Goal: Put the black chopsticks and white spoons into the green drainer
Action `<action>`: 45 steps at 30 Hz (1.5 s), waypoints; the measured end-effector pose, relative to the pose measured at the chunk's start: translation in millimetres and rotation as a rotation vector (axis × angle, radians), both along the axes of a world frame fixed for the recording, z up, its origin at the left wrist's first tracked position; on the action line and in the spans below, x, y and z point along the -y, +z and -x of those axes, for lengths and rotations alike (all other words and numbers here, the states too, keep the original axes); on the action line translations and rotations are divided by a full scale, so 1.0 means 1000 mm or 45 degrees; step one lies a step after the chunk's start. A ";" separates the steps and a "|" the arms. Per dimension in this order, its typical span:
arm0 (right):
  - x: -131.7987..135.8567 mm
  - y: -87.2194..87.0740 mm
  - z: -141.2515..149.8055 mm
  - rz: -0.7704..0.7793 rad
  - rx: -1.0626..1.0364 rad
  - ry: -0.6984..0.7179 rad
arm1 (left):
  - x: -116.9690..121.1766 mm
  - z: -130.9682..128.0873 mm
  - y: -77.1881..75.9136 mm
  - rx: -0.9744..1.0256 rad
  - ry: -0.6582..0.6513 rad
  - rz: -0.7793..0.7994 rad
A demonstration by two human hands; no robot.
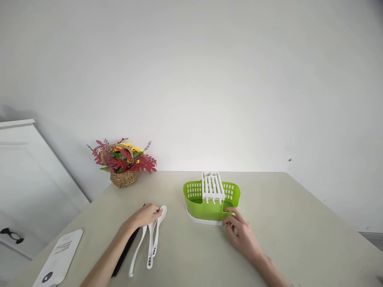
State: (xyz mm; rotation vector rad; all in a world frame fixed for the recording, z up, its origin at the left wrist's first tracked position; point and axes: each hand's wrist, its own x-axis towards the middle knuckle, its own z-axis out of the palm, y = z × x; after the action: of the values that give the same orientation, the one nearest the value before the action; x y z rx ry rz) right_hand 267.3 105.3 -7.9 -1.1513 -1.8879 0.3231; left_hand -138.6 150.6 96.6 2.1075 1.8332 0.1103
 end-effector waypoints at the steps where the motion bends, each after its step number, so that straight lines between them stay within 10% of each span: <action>1: 0.000 0.000 0.000 0.001 0.005 0.002 | 0.000 0.000 -0.002 -0.003 -0.003 -0.006; 32: 0.003 0.008 -0.004 0.000 0.042 -0.023 | 0.029 -0.024 -0.030 -0.137 0.277 -0.641; 38: 0.003 0.010 -0.004 -0.023 0.049 -0.021 | 0.025 -0.056 0.002 -0.054 0.108 -1.086; 45: 0.003 0.011 -0.001 -0.040 0.030 -0.019 | 0.050 -0.175 0.060 0.359 -0.262 -1.405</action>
State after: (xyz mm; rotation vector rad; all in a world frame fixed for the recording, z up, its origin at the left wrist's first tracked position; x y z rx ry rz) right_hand 268.3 102.4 2.9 -1.1521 -1.8972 0.2721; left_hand 36.4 101.0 156.2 2.6848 1.4854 1.5764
